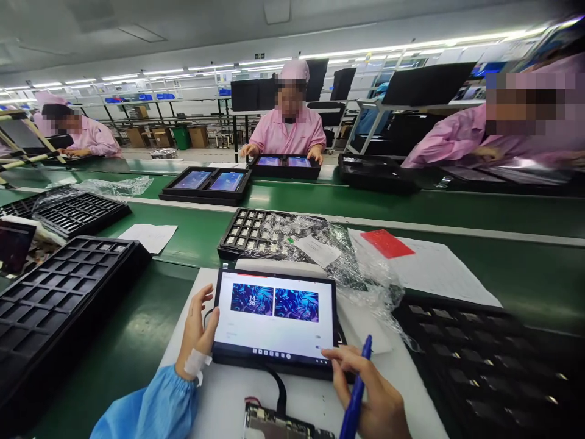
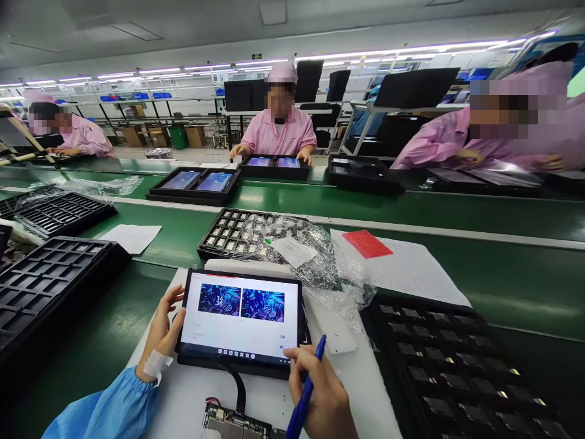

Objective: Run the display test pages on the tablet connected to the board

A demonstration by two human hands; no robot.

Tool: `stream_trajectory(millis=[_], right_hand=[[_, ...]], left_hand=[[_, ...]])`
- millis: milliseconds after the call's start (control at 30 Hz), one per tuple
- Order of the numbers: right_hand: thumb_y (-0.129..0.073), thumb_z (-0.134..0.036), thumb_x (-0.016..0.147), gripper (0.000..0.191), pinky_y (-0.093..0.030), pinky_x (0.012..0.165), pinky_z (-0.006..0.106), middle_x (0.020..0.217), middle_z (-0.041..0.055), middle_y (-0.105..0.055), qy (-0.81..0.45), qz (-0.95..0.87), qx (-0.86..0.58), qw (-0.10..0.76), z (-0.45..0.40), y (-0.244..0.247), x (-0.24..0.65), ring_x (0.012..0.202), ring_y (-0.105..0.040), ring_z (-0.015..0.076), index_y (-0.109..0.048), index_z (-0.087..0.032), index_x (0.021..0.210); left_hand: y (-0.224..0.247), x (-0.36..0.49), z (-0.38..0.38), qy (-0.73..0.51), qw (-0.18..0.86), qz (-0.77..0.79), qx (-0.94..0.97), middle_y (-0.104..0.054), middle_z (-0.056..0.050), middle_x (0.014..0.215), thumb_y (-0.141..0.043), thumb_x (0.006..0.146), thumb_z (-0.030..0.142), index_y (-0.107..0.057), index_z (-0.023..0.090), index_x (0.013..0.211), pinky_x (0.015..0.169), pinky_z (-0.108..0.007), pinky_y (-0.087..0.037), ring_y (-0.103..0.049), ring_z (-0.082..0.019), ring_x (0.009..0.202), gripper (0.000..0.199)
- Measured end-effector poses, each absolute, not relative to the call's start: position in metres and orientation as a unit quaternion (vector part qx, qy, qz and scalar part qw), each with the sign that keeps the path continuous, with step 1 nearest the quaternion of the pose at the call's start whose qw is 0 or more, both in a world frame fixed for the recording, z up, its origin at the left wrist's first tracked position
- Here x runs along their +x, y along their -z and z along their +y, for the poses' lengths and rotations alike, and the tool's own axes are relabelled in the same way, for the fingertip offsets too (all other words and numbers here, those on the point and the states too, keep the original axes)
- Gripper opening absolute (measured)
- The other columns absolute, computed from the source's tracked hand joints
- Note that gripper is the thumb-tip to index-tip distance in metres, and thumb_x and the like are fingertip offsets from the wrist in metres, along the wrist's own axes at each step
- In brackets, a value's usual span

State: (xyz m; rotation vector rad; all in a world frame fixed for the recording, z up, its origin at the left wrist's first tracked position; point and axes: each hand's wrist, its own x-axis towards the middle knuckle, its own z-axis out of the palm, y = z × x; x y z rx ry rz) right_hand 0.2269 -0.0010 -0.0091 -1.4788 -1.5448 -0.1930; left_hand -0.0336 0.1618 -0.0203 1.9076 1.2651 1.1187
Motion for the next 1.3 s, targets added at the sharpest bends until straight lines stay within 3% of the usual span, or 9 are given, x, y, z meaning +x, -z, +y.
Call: stream_trajectory(millis=[167, 433, 933, 1300], right_hand=[[-0.044, -0.015, 0.094, 0.012, -0.061, 0.076, 0.039, 0.083, 0.0059, -0.073, 0.131, -0.694, -0.583, 0.402, 0.002, 0.01, 0.229, 0.083, -0.072, 0.0241, -0.056, -0.02, 0.091], [-0.05, -0.015, 0.092, 0.013, -0.059, 0.079, 0.038, 0.088, 0.0059, -0.072, 0.125, -0.686, -0.594, 0.402, -0.004, 0.012, 0.235, 0.091, -0.069, 0.0251, -0.059, -0.018, 0.1], [-0.048, -0.013, 0.09, 0.015, -0.061, 0.073, 0.035, 0.079, 0.0025, -0.072, 0.157, -0.648, -0.611, 0.427, -0.003, 0.011, 0.233, 0.08, -0.073, 0.0241, -0.06, -0.02, 0.093], [-0.046, -0.01, 0.089, 0.019, -0.062, 0.075, 0.035, 0.08, 0.0027, -0.073, 0.116, -0.674, -0.585, 0.435, 0.001, -0.002, 0.226, 0.078, -0.073, 0.021, -0.06, -0.021, 0.097]], left_hand=[[0.017, -0.031, 0.16, -0.432, 0.313, 0.476, 0.699, -0.052, -0.015, 0.129, -0.045, 0.089, 0.044, -0.044, 0.019, 0.128, 0.09, -0.047, -0.045, -0.055, -0.03, 0.111, 0.047], [0.015, -0.028, 0.159, -0.437, 0.315, 0.482, 0.691, -0.053, -0.017, 0.127, -0.045, 0.086, 0.044, -0.044, 0.017, 0.127, 0.089, -0.048, -0.043, -0.055, -0.03, 0.109, 0.049], [0.015, -0.031, 0.16, -0.432, 0.329, 0.476, 0.692, -0.053, -0.015, 0.128, -0.045, 0.088, 0.046, -0.044, 0.018, 0.127, 0.089, -0.046, -0.043, -0.055, -0.029, 0.109, 0.048], [0.021, -0.029, 0.161, -0.45, 0.313, 0.471, 0.691, -0.052, -0.014, 0.129, -0.046, 0.089, 0.045, -0.045, 0.019, 0.128, 0.087, -0.045, -0.043, -0.055, -0.03, 0.11, 0.046]])
